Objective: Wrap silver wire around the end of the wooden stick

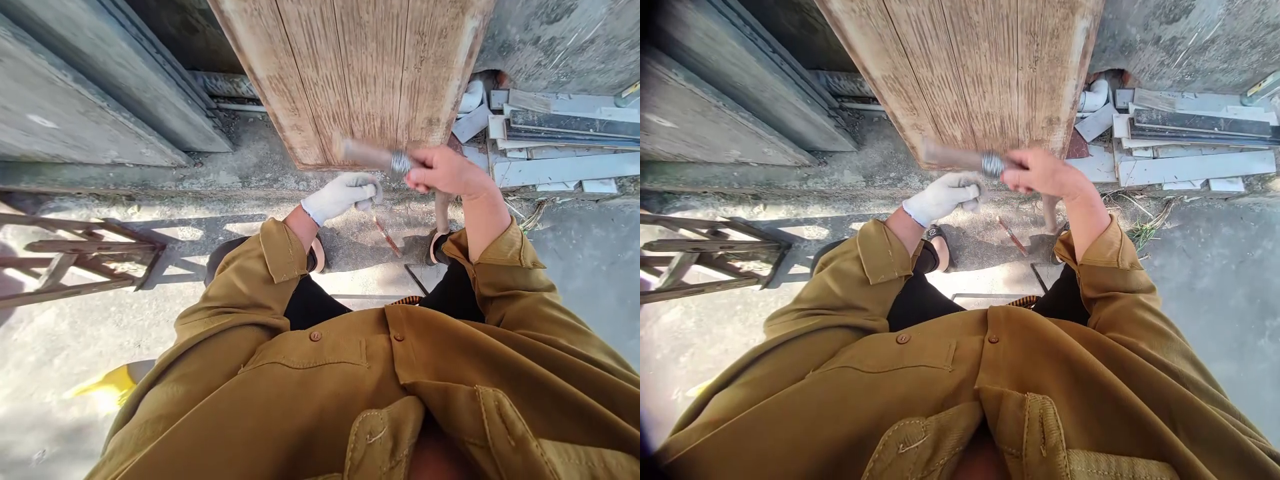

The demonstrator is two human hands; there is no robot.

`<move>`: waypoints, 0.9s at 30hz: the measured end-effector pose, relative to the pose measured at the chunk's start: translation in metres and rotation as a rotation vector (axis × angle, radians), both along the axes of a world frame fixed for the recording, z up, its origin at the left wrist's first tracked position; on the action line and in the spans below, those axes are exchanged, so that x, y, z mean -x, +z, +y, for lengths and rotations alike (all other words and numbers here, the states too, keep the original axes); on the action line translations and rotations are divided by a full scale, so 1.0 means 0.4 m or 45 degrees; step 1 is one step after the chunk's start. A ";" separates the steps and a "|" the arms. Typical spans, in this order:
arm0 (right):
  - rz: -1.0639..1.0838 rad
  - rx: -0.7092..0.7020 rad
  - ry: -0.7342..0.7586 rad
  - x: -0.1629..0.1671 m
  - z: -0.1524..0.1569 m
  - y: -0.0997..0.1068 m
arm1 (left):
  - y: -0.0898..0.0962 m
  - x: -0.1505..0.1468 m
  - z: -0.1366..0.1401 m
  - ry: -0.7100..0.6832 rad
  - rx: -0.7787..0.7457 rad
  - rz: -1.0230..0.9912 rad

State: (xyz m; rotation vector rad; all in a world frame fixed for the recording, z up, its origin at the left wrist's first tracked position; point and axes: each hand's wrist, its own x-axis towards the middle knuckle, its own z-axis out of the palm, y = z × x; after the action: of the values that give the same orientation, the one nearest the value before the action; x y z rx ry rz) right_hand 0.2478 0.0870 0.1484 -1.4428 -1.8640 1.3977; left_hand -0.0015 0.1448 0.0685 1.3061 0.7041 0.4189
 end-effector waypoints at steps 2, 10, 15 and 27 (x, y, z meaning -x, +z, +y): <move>0.013 -0.101 -0.337 -0.001 0.008 -0.005 | -0.004 -0.004 -0.003 -0.121 -0.014 -0.041; -0.926 -0.086 -0.061 0.009 0.028 -0.061 | 0.029 0.000 -0.016 -0.393 -0.348 0.217; -0.872 0.215 0.650 0.026 0.005 -0.035 | 0.030 0.007 -0.004 -0.393 -0.463 0.329; 0.063 -0.103 -0.544 0.000 0.022 0.001 | -0.021 -0.004 -0.003 -0.264 -0.226 0.080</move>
State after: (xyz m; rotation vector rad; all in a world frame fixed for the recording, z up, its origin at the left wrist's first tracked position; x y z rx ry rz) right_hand 0.2478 0.0957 0.1487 -1.6274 -1.4508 1.1245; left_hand 0.0002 0.1436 0.0602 1.5495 0.5858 0.2773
